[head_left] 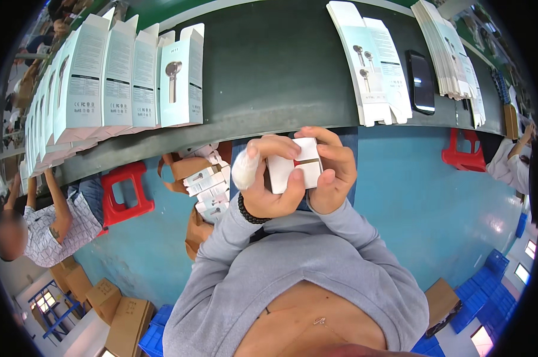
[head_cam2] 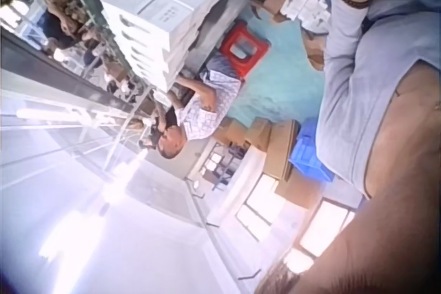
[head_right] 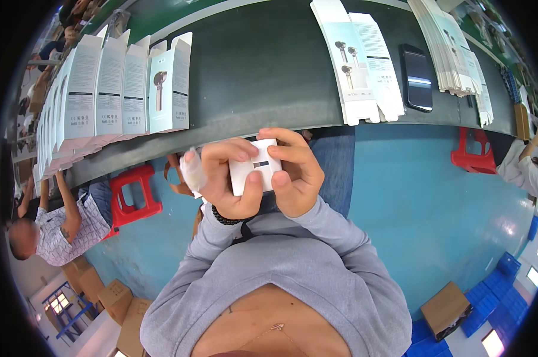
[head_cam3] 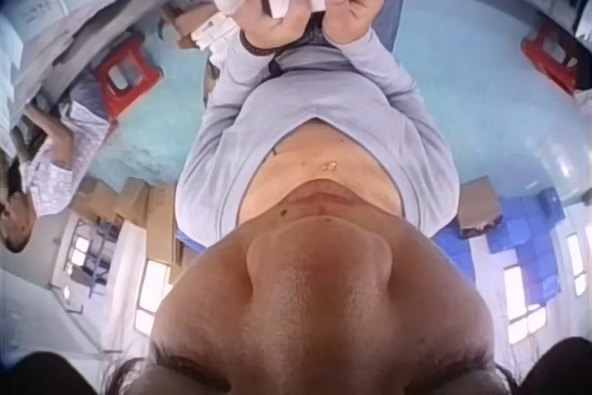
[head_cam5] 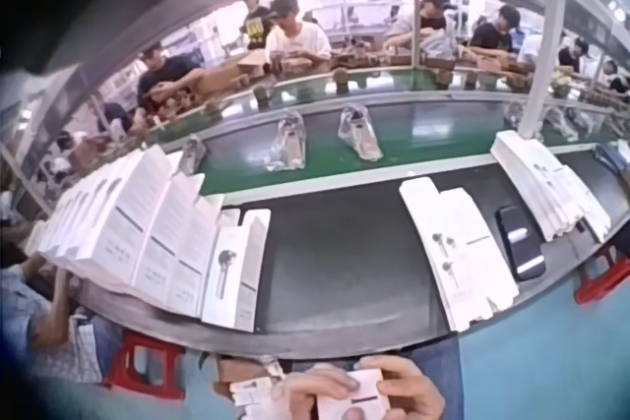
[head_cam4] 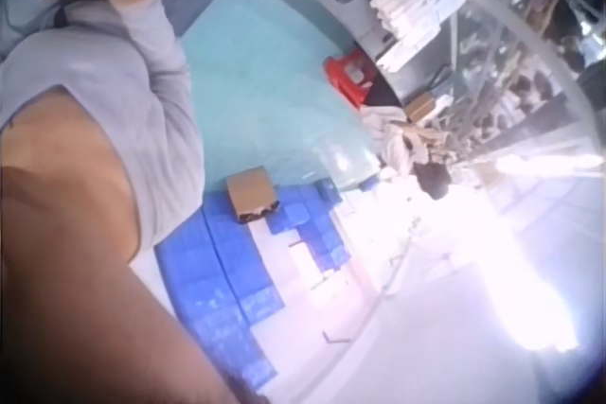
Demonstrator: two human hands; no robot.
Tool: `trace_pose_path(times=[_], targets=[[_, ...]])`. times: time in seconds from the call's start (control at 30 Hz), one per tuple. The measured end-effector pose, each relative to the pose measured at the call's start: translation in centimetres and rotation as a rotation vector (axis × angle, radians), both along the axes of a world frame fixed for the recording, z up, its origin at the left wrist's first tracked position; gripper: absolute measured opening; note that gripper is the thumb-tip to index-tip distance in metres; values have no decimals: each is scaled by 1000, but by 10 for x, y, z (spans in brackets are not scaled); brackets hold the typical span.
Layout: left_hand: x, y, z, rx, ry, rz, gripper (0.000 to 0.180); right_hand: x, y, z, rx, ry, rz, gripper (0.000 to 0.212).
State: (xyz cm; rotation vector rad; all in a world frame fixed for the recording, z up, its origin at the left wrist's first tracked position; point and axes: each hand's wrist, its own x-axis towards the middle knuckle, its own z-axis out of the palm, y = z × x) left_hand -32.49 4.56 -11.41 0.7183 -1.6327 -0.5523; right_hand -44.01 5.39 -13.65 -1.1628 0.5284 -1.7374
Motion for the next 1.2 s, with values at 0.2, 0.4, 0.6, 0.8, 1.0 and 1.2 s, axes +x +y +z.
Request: trace_pose_path(times=[0.2, 0.4, 0.6, 0.8, 1.0, 1.2], targets=[[11, -4, -9, 100, 152, -140, 91, -16, -5, 14, 3, 548, -105, 18], [12, -6, -1, -53, -1, 20, 132, -13, -7, 20, 386, 239, 283, 16], [13, -4, 4, 29, -143, -79, 129, -12, -6, 11, 433, 218, 282, 24], [15, -6, 3, -54, 4, -52, 126, -11, -4, 21, 344, 242, 318, 51], [25, -4, 5, 50, 246, -100, 130, -24, -14, 16, -116, 822, 307, 91], [19, 1, 32, -176, 420, -8, 121, -16, -6, 22, 187, 674, 312, 88]])
